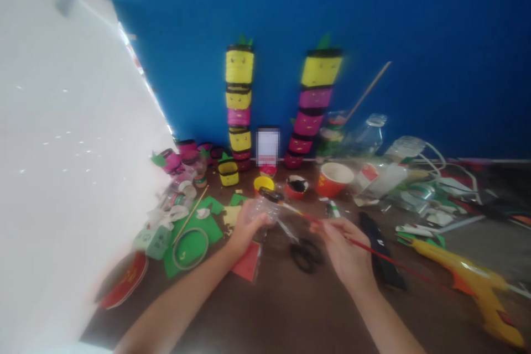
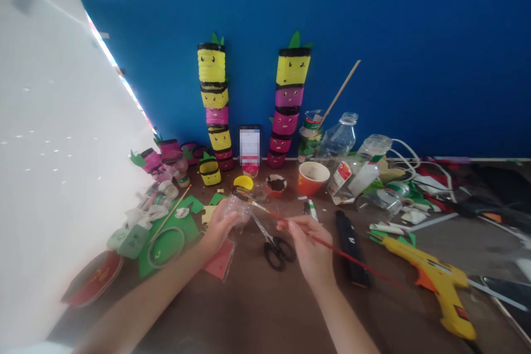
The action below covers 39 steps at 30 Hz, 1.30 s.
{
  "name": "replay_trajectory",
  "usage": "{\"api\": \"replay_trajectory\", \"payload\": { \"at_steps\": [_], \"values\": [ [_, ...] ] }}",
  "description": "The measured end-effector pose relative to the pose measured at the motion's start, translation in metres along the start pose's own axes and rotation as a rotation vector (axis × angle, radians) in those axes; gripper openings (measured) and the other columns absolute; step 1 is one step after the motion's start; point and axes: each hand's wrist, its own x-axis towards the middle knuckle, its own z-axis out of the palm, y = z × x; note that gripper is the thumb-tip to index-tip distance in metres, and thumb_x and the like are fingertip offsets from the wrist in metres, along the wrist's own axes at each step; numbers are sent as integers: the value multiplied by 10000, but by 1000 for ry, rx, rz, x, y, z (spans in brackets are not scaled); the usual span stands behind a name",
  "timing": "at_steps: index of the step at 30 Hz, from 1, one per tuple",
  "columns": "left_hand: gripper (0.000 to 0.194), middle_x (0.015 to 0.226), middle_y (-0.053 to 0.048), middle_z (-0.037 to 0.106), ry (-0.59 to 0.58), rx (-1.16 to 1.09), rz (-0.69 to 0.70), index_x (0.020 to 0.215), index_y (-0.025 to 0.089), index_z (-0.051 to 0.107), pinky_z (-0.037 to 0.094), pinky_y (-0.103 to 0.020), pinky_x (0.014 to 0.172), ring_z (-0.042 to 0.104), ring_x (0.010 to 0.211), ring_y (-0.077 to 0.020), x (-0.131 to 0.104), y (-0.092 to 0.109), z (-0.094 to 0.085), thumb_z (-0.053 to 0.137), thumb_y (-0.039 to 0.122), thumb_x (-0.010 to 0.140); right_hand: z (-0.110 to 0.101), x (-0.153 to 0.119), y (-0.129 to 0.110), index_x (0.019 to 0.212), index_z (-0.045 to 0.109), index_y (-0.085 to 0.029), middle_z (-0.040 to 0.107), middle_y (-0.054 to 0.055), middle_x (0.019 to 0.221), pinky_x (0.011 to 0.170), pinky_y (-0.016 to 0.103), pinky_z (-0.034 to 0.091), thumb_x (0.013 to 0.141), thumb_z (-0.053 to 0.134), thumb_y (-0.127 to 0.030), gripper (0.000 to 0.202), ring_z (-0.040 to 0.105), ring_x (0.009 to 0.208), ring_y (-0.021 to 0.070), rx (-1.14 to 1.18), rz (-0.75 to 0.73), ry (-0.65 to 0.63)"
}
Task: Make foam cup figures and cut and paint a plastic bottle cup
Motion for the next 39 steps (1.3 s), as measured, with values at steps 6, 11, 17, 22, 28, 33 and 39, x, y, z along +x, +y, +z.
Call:
{"api": "replay_trajectory", "payload": {
  "at_steps": [6, 11, 17, 22, 28, 33, 39],
  "values": [
    [398, 860, -35, 637, -53, -103, -16, 998, 164, 538, 497, -323, 728, 623, 747, -156, 1, 5, 0, 691, 358, 686, -1, 2, 1, 698, 653, -192, 700, 29, 647, 637, 310, 571, 636, 752, -361, 205, 677, 612, 175, -33, 1, 20],
    [406, 822, -33, 635, -48, -118, -12, 997, 157, 539, 491, -312, 698, 615, 711, -148, 2, 5, 0, 683, 383, 692, -1, 4, -5, 681, 655, -202, 682, 2, 611, 618, 266, 563, 646, 748, -329, 161, 671, 596, 152, 8, -42, 53],
    [420, 870, -45, 643, 13, 72, 20, 998, 167, 552, 485, -334, 756, 619, 777, -169, 0, 1, -1, 717, 360, 664, -1, -1, -7, 689, 674, -210, 689, 5, 646, 646, 268, 568, 665, 738, -317, 126, 670, 616, 142, 40, -54, -32],
    [428, 934, -45, 632, 48, 203, 38, 1032, 189, 559, 472, -342, 814, 607, 852, -180, -1, 0, -3, 712, 361, 671, -7, -2, 5, 718, 667, -204, 692, 11, 673, 671, 290, 570, 697, 721, -301, 113, 674, 660, 153, -6, -42, -41],
    [421, 946, -54, 641, 54, 168, 21, 1022, 193, 564, 473, -359, 832, 615, 865, -189, -1, 0, -5, 716, 361, 667, -6, -2, 7, 739, 667, -202, 703, 10, 692, 672, 252, 569, 710, 719, -288, 105, 677, 666, 136, -43, -38, -30],
    [409, 937, -56, 650, 21, 104, 15, 1022, 188, 558, 479, -368, 834, 625, 859, -190, 0, -2, -5, 704, 362, 682, -4, -3, 6, 739, 664, -202, 705, 9, 678, 671, 252, 573, 716, 714, -283, 98, 676, 647, 133, -50, -35, -33],
    [390, 918, -52, 653, -9, 77, 11, 1015, 181, 552, 487, -356, 811, 631, 832, -180, -1, 0, -5, 685, 368, 700, -3, -2, 5, 733, 658, -189, 699, 26, 671, 668, 292, 579, 712, 710, -294, 119, 680, 648, 159, -88, -52, -27]
  ]
}}
